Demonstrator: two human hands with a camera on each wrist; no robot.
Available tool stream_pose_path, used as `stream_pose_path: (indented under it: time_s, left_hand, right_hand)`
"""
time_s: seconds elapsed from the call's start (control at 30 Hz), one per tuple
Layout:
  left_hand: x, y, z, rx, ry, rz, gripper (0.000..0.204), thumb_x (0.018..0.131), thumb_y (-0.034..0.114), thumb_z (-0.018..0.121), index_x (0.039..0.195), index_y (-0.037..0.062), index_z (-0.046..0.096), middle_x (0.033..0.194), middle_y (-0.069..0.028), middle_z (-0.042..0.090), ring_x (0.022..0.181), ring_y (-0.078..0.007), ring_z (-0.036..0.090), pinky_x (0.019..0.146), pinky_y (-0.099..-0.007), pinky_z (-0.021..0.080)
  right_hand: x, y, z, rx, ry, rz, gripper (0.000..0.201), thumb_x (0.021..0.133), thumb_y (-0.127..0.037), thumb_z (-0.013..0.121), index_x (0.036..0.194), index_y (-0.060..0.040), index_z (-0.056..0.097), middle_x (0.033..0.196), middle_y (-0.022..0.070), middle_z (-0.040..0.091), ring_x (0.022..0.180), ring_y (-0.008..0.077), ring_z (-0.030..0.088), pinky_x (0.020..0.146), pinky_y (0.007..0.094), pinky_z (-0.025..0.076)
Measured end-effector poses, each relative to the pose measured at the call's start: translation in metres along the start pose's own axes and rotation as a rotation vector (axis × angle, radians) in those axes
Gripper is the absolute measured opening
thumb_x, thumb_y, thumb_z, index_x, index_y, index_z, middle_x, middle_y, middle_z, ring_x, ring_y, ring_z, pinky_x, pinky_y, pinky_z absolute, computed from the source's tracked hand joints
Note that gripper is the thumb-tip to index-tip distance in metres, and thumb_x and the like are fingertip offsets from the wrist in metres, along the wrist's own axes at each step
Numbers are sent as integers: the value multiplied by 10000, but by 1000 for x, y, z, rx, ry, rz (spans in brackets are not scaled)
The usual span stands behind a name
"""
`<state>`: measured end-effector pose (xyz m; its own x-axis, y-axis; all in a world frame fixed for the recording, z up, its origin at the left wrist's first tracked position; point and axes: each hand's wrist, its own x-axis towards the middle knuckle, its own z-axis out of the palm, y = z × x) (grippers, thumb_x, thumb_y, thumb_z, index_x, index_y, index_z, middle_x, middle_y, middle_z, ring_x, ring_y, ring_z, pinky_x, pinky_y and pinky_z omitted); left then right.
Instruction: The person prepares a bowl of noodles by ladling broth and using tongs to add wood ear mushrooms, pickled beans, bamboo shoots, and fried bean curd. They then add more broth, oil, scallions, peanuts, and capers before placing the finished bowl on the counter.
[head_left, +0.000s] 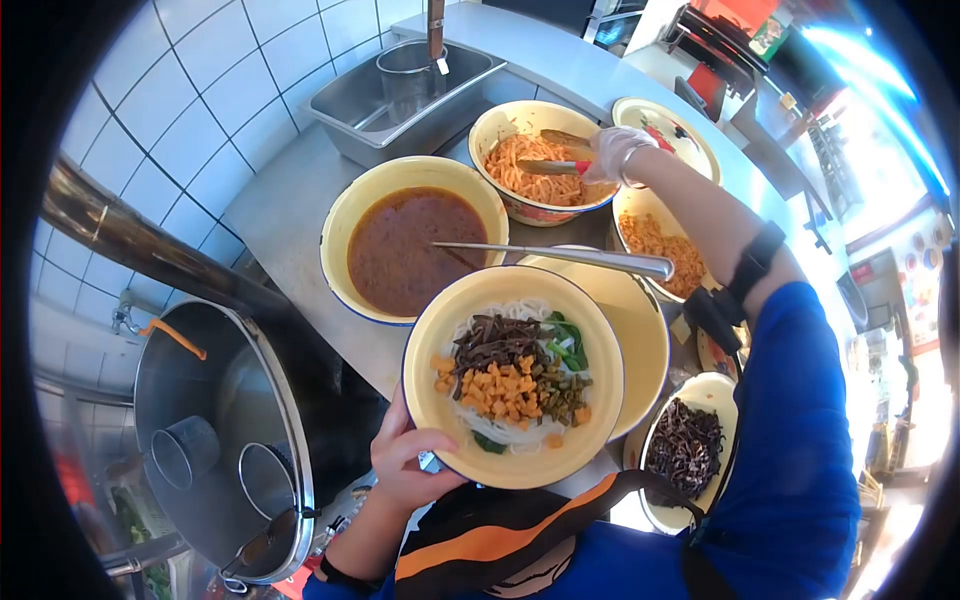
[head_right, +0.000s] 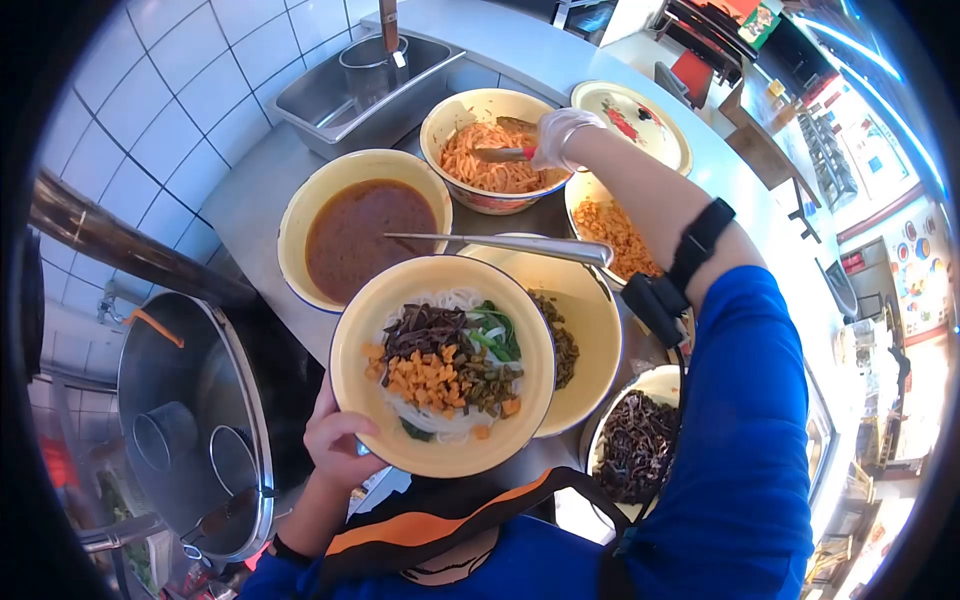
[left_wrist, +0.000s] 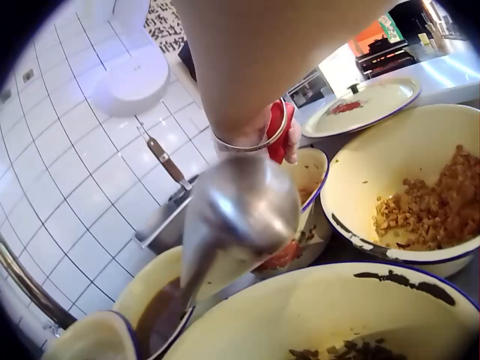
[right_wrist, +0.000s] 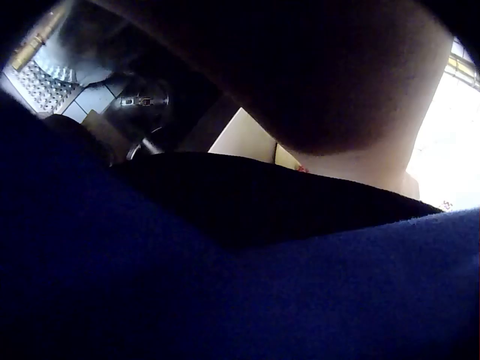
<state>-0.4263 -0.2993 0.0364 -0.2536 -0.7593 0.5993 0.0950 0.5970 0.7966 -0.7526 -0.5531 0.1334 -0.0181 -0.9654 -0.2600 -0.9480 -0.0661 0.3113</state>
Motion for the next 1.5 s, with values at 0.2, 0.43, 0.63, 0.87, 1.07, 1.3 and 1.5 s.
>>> stream_pose_path:
  time_s: [0.2,0.43,0.63,0.87,1.07,1.3,1.5]
  left_hand:
    - [1,0,0,61,17,-27,303,564,169,802,766,65,602,1247,-342,341,1127,-417,431,894,-400,385]
    - [2,3,2,49,43,-51,306,561,162,804,756,67,589,1236,-324,365,1120,-406,438,885,-402,394]
    - [-1,-2,2,62,68,-66,300,558,148,800,749,69,583,1239,-331,362,1132,-412,429,904,-405,376]
    - [2,-6,10,97,95,23,278,522,17,738,752,41,584,1230,-319,384,1143,-381,435,919,-371,361]
    - [7,-14,9,74,114,37,307,509,14,760,759,45,586,1287,-273,354,1146,-342,440,931,-374,360]
    - [4,3,11,-68,36,83,322,511,29,783,767,57,590,1291,-249,357,1168,-320,415,943,-369,340]
    - [-9,12,18,-159,-56,106,324,505,16,773,768,65,591,1290,-254,354,1171,-325,412,945,-358,331]
  right_hand:
    - [41,-19,19,117,21,29,382,658,-360,611,840,-25,647,762,158,627,730,270,612,656,360,484]
    - [28,-3,17,209,116,-7,323,659,-294,602,887,-69,644,721,135,624,671,264,612,615,360,490]
    - [-32,8,-4,314,30,94,327,654,-274,585,925,-97,629,771,115,620,682,235,590,655,338,480]
    - [-139,24,-30,494,225,26,438,696,-292,596,1103,-133,574,855,111,624,722,205,581,692,308,466]
    - [-267,-2,-56,579,245,-149,428,716,-143,640,1127,-57,552,870,93,628,744,145,573,718,270,460]
    - [-327,-49,-29,649,-15,-158,458,696,-114,656,1134,-53,537,784,96,621,680,140,574,658,284,473]
    - [-368,-35,-7,732,144,-86,476,665,-152,672,1117,-71,545,778,106,608,702,175,575,678,291,450]
